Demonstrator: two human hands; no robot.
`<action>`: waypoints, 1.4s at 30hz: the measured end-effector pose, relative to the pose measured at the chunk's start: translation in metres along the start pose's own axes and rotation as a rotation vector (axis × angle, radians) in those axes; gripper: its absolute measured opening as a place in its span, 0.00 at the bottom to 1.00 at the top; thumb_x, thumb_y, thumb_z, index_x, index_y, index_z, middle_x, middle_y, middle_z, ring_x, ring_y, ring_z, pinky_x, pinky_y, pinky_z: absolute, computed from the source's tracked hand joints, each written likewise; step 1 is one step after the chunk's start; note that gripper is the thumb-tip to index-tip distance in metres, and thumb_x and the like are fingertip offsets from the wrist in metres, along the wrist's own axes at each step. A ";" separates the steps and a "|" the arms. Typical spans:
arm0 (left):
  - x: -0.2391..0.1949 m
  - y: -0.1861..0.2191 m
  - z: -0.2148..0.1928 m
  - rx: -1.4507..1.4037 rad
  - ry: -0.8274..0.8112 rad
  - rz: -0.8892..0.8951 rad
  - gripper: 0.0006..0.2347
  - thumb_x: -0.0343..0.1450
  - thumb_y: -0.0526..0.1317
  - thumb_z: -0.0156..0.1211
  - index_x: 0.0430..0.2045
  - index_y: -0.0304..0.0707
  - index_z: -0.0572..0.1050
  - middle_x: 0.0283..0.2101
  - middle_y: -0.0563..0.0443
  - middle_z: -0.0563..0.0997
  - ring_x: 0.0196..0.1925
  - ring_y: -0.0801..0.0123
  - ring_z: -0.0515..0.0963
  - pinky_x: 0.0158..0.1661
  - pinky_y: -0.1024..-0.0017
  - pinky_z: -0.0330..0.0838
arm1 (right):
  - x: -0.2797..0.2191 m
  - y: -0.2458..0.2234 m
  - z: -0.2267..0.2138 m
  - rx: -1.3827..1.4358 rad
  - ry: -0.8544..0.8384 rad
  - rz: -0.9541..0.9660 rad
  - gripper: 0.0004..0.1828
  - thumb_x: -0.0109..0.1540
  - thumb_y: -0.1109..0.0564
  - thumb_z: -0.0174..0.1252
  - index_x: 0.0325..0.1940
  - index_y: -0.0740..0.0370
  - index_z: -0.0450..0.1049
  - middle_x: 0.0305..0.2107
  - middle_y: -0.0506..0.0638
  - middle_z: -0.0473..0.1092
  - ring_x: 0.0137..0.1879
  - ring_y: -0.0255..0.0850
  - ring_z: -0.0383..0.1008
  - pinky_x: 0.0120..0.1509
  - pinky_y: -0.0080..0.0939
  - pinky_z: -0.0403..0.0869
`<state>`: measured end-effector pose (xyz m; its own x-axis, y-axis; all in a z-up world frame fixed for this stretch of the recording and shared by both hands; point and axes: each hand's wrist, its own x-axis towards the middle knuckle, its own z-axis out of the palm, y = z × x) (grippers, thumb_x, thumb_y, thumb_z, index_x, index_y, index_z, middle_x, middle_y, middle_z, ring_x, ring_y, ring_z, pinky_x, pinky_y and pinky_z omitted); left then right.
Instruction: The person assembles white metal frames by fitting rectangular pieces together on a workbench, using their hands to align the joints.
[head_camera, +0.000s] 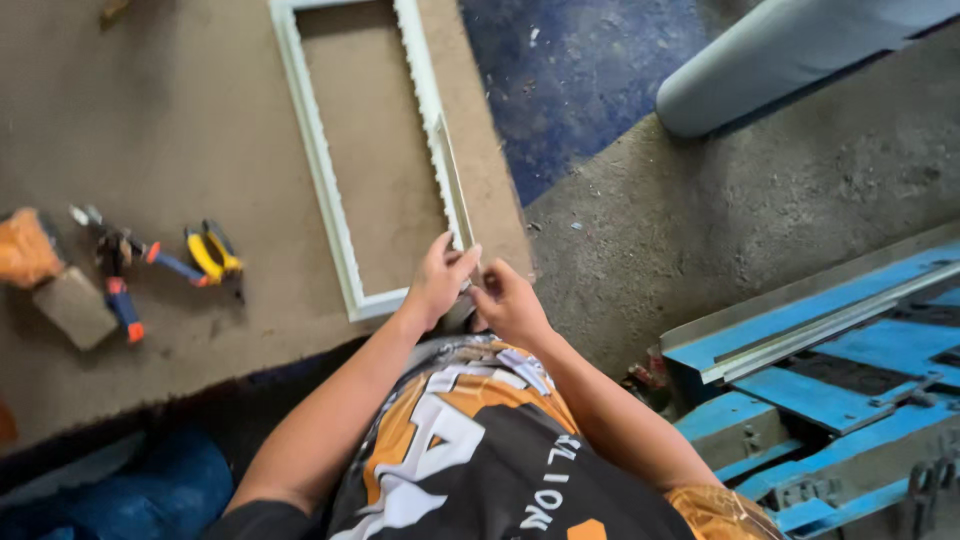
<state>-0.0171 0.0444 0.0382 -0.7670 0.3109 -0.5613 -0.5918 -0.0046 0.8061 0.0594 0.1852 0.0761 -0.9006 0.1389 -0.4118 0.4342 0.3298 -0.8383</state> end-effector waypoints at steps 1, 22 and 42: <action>-0.003 -0.003 -0.003 -0.014 0.011 -0.004 0.24 0.71 0.40 0.63 0.63 0.36 0.65 0.47 0.37 0.82 0.45 0.63 0.79 0.43 0.66 0.74 | -0.012 -0.023 0.000 -0.010 -0.015 0.002 0.14 0.62 0.56 0.64 0.45 0.67 0.70 0.31 0.59 0.76 0.36 0.45 0.76 0.42 0.45 0.76; -0.036 -0.075 -0.216 0.402 0.474 0.009 0.20 0.60 0.37 0.74 0.47 0.39 0.79 0.31 0.48 0.84 0.31 0.62 0.85 0.36 0.67 0.77 | 0.016 0.012 0.152 -0.808 -0.171 -0.688 0.26 0.56 0.63 0.63 0.59 0.56 0.76 0.49 0.53 0.70 0.58 0.53 0.68 0.63 0.53 0.67; -0.028 -0.051 -0.226 0.602 0.241 0.231 0.23 0.67 0.35 0.65 0.59 0.39 0.74 0.51 0.43 0.78 0.46 0.58 0.83 0.50 0.64 0.78 | 0.042 0.006 0.130 -0.699 -0.123 -0.593 0.33 0.50 0.55 0.73 0.59 0.60 0.75 0.48 0.55 0.71 0.59 0.54 0.68 0.71 0.57 0.60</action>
<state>-0.0217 -0.1793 -0.0297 -0.9321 0.1450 -0.3319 -0.2187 0.5050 0.8349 0.0267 0.0712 0.0077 -0.9460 -0.3198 -0.0525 -0.2439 0.8092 -0.5345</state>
